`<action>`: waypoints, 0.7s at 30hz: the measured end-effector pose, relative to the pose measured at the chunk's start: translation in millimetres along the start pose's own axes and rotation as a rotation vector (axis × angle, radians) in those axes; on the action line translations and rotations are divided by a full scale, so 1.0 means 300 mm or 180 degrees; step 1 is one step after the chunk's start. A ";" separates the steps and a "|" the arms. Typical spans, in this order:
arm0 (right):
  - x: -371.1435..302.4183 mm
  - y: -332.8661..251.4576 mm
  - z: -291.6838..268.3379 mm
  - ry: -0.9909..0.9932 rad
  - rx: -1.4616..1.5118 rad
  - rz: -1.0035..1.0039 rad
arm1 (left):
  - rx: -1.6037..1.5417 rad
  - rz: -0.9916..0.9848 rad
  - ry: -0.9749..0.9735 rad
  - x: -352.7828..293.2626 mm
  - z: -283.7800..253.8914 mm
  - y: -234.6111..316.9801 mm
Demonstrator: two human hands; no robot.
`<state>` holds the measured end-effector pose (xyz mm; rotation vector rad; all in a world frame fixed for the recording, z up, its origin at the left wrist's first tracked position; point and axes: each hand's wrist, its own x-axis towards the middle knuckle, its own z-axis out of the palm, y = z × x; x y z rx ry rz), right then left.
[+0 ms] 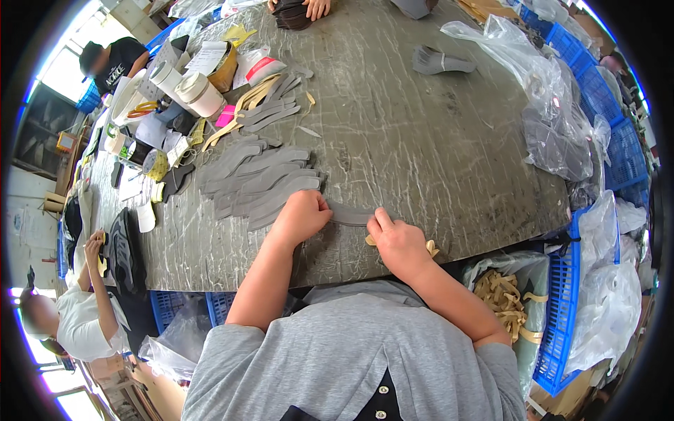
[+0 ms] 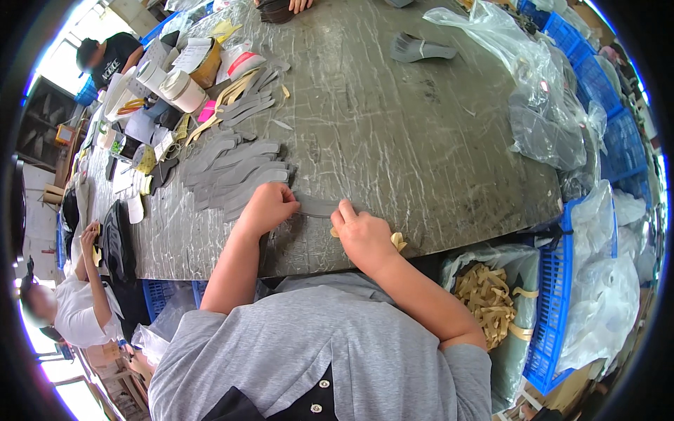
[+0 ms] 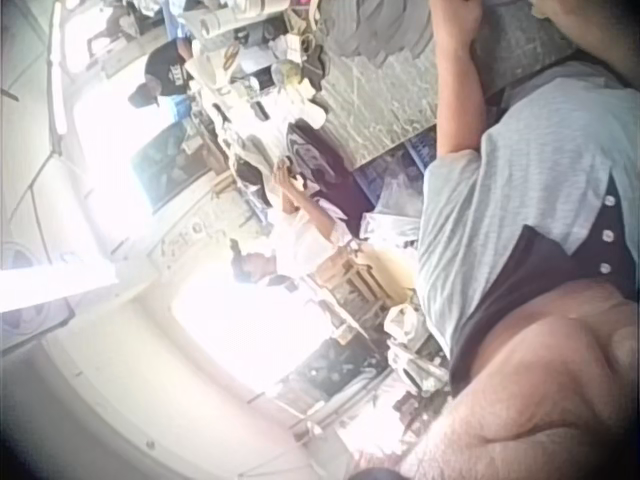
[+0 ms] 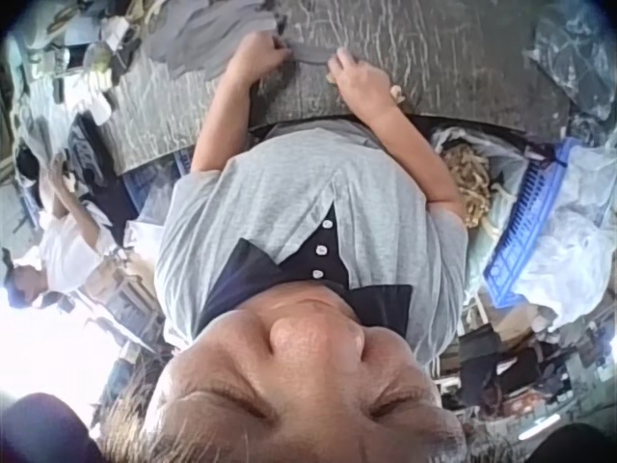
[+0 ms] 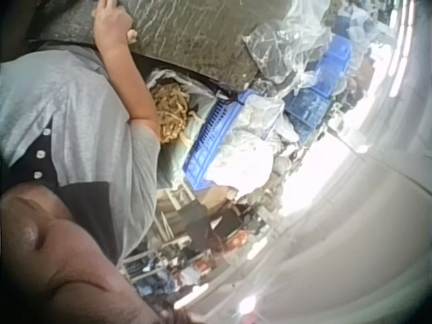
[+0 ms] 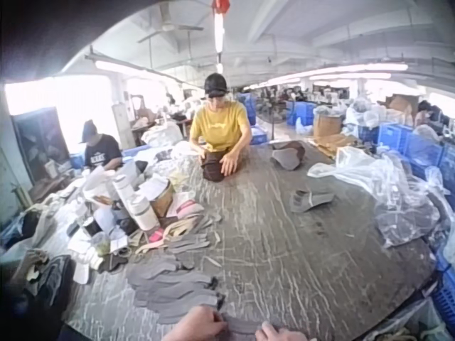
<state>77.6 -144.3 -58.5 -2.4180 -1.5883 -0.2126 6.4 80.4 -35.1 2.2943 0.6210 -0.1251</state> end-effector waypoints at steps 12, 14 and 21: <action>0.051 -0.032 -0.018 -0.0857 0.0041 0.0047 | 0.0185 0.0081 -0.0020 -0.003 0.011 0.005; 0.051 -0.030 -0.017 -0.0883 0.0036 0.0026 | 0.0278 0.0134 0.0026 0.000 0.015 -0.004; 0.021 -0.002 0.008 -0.0356 0.0446 0.0045 | 0.0085 0.0081 0.0199 -0.017 0.019 0.005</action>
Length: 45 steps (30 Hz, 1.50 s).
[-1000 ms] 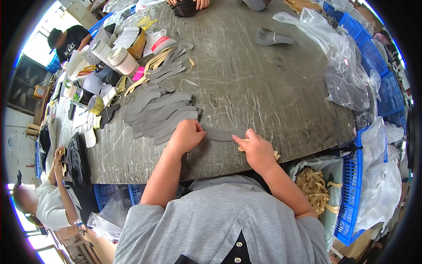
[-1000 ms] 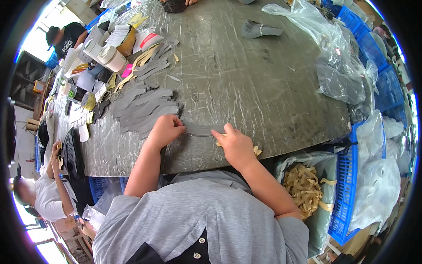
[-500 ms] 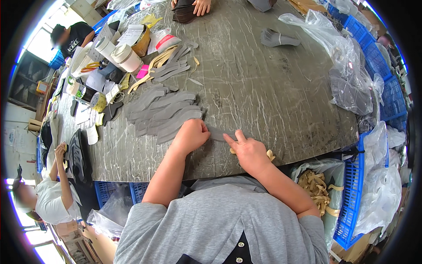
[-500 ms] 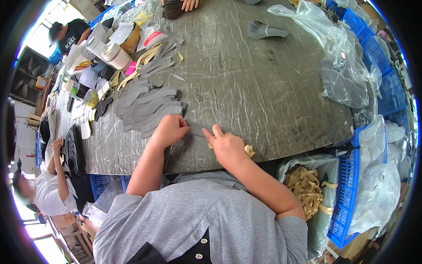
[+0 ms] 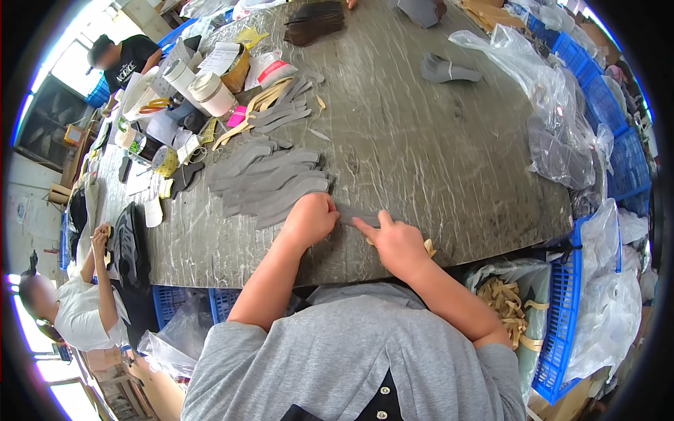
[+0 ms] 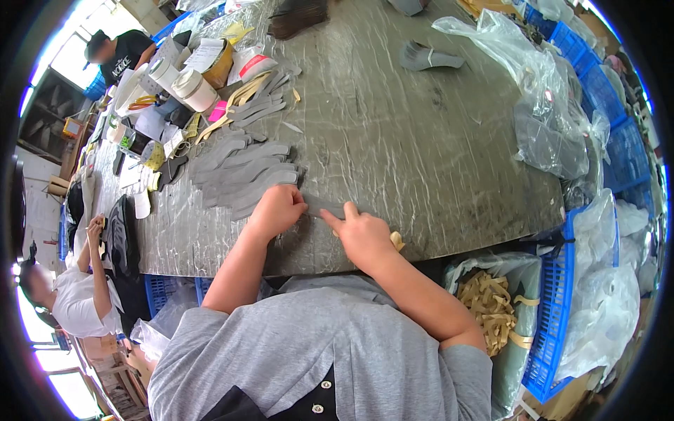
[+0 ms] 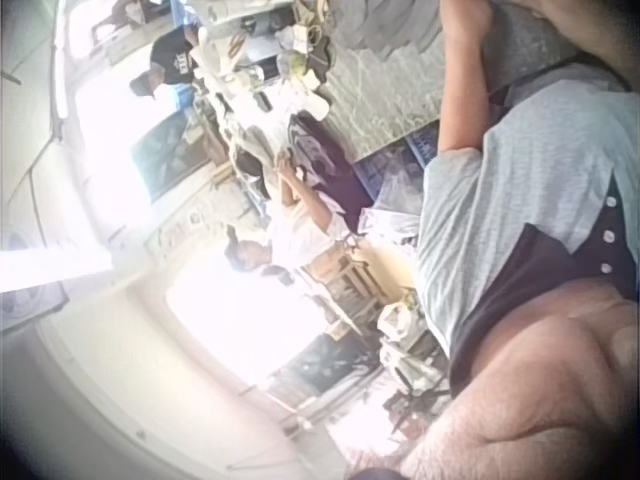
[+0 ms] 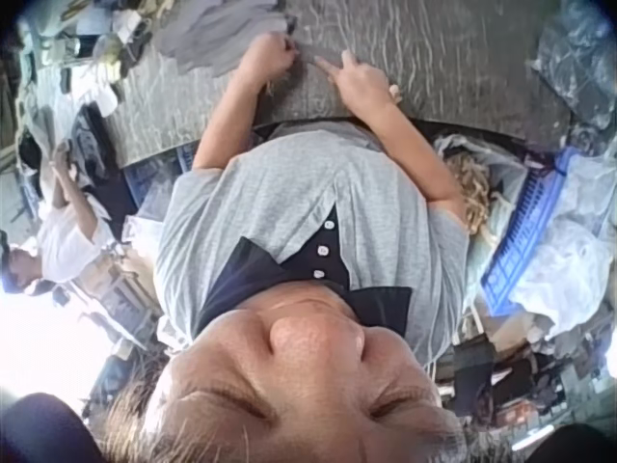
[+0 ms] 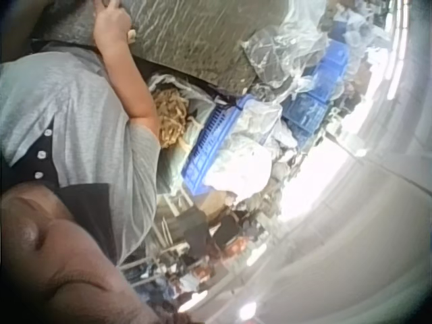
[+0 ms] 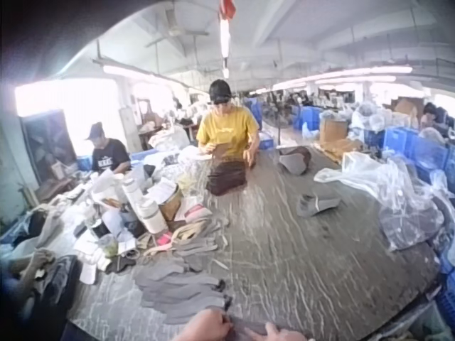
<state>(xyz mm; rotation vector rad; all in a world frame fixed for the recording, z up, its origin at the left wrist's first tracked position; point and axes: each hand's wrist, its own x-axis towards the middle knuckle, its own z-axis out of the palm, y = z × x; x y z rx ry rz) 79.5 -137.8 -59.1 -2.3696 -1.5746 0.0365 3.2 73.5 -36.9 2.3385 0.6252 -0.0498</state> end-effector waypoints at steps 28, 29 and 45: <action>-0.016 -0.080 -0.174 0.0242 0.3704 0.0903 | -0.0002 0.2363 0.0432 -0.169 0.058 0.202; -0.023 -0.080 -0.176 0.0248 0.3795 0.0955 | -0.0008 0.2441 0.0429 -0.167 0.068 0.205; -0.018 -0.087 -0.204 0.0059 0.4057 0.1654 | -0.0409 0.2384 0.0100 -0.165 0.069 0.176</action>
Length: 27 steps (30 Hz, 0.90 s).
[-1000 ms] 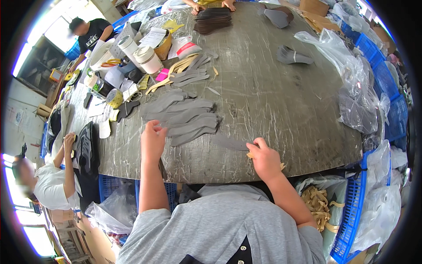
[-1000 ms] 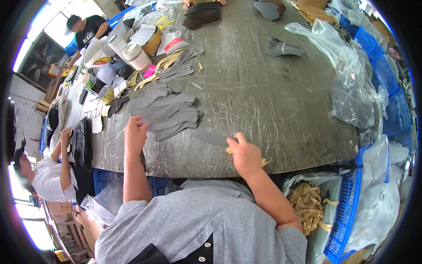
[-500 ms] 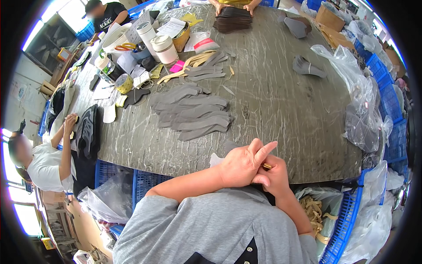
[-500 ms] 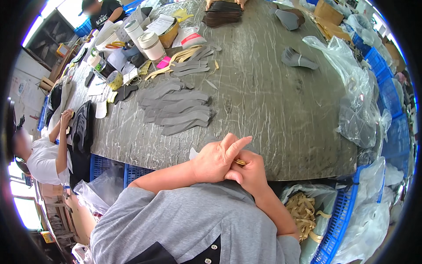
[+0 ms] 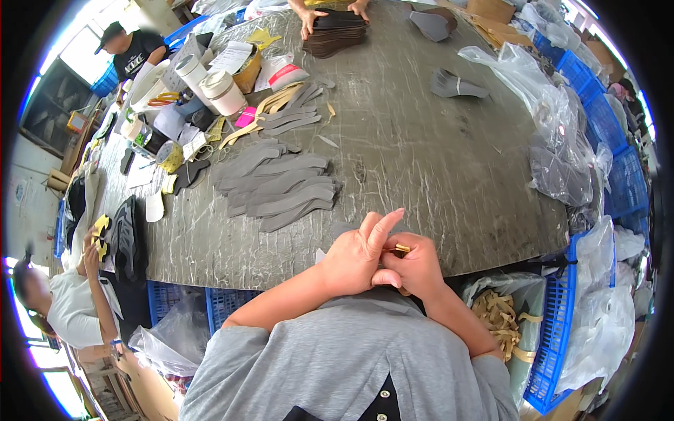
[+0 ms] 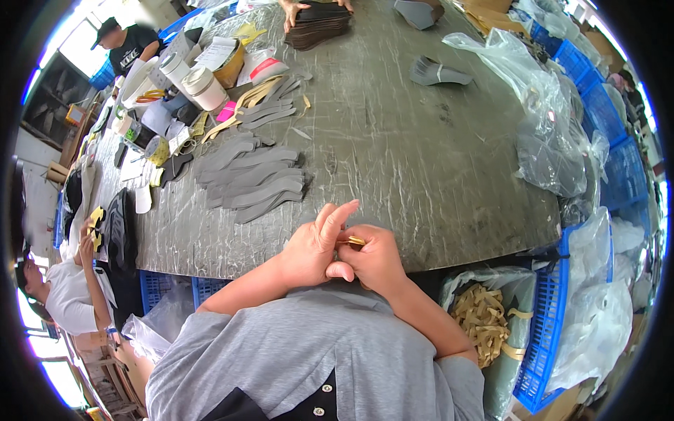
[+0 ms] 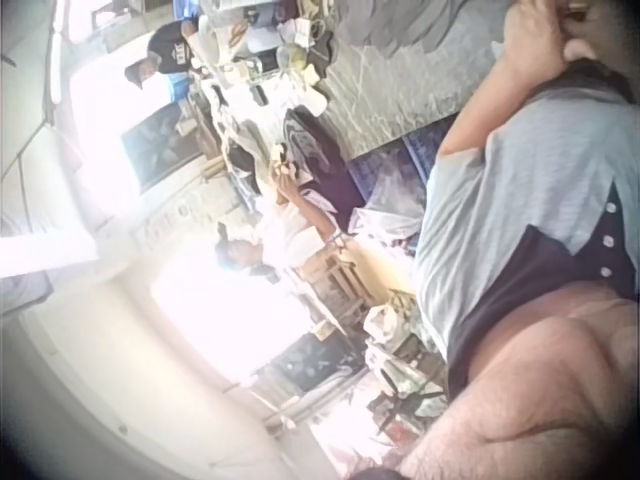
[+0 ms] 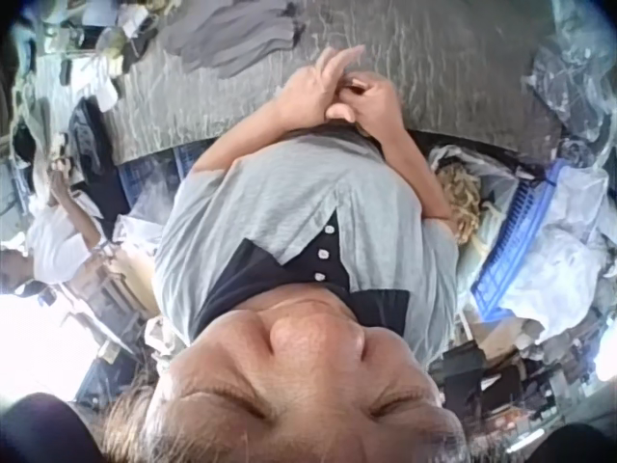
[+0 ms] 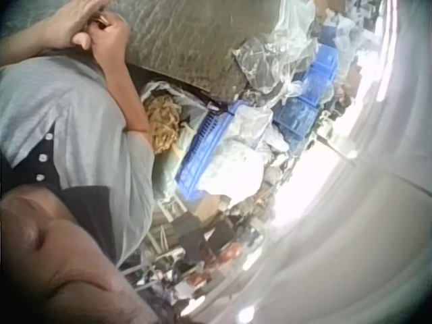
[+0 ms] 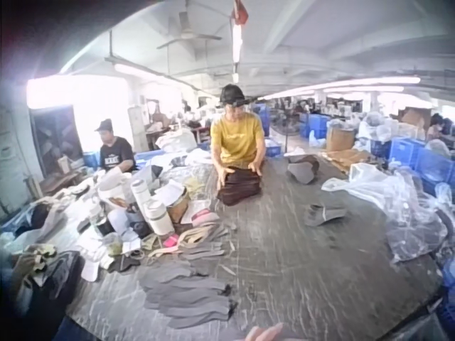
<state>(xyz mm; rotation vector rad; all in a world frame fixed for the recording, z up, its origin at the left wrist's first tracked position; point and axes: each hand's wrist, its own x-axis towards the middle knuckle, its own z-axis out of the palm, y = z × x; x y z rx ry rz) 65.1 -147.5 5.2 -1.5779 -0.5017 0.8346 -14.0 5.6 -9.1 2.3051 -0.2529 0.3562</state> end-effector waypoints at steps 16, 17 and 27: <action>0.026 0.073 -0.011 -0.0361 0.2509 0.0295 | -0.1653 -0.1851 0.0340 0.043 -0.074 0.004; 0.028 0.067 -0.014 -0.0260 0.2576 0.0253 | -0.0919 -0.1268 0.0628 0.063 -0.092 0.001; -0.015 0.083 -0.204 0.0832 0.2928 -0.0362 | -0.0899 -0.0426 0.0974 0.035 -0.147 -0.016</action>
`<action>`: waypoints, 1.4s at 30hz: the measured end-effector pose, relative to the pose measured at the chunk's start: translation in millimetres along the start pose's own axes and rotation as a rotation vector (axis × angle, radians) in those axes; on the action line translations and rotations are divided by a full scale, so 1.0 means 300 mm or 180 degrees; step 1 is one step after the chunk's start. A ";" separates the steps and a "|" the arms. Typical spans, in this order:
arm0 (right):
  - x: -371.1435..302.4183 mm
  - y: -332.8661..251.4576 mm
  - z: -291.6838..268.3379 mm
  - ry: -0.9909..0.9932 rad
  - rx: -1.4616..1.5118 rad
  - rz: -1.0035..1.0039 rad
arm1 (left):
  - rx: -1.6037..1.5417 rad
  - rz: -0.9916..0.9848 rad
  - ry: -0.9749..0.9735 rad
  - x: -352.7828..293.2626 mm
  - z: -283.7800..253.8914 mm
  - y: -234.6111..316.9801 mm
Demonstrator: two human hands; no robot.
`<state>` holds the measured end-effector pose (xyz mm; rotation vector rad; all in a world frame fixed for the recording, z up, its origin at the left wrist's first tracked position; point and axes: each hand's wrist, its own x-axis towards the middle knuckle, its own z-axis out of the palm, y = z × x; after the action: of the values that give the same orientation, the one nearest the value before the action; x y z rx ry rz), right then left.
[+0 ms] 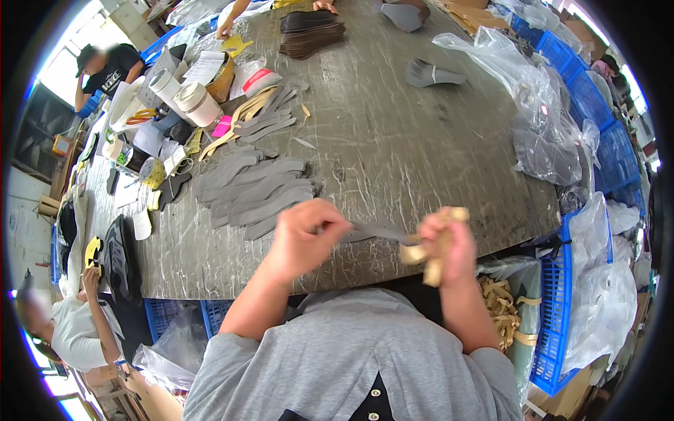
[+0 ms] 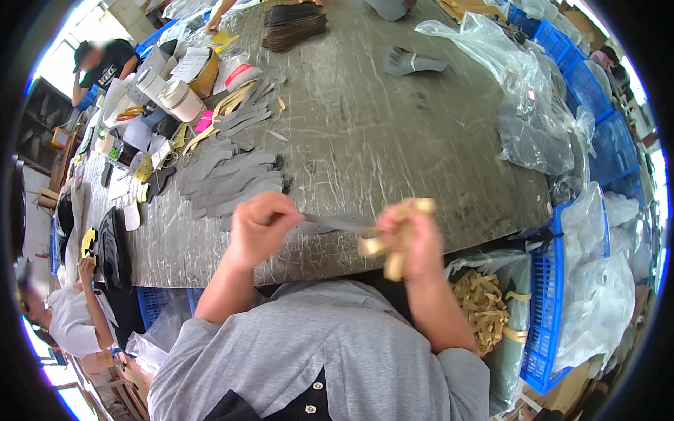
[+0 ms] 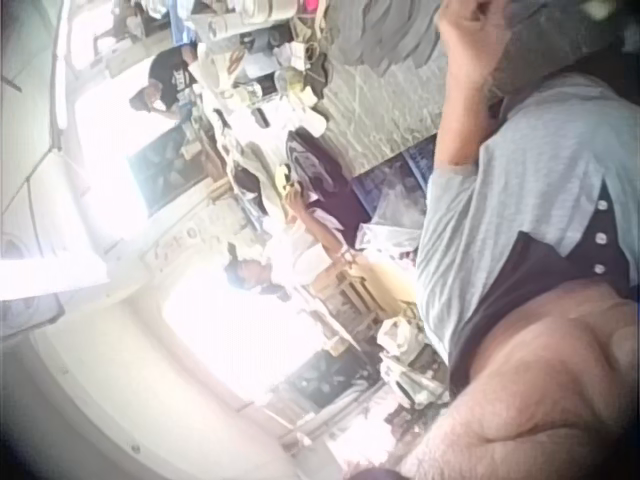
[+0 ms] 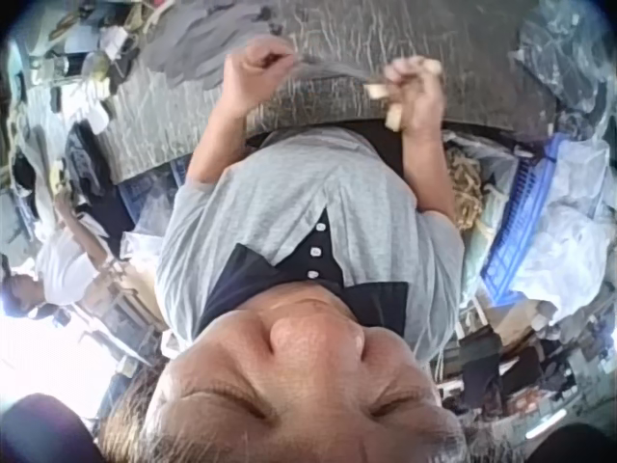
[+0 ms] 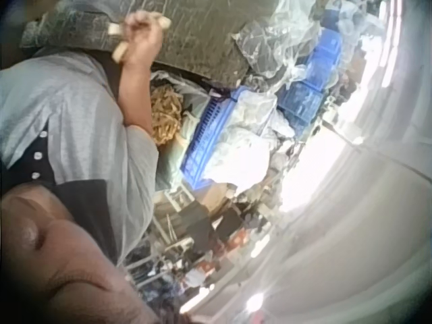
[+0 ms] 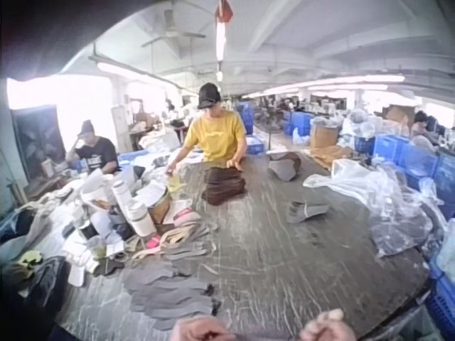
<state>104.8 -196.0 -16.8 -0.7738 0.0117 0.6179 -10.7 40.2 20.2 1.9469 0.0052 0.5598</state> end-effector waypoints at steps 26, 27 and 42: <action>0.091 0.111 -0.076 -0.0392 -0.2384 -0.0069 | -0.0076 -0.2385 0.0164 -0.088 -0.060 -0.093; 0.110 0.127 -0.100 -0.0400 -0.2716 -0.0177 | 0.0311 -0.2394 -0.0018 -0.091 -0.059 -0.113; 0.119 0.140 -0.096 -0.0131 -0.3987 -0.0417 | 0.1185 -0.2111 -0.0392 -0.101 -0.012 -0.192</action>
<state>118.3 -173.4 -73.0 -1.9488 -0.5021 0.4717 -24.9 60.9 -39.9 2.1698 0.6934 -0.0084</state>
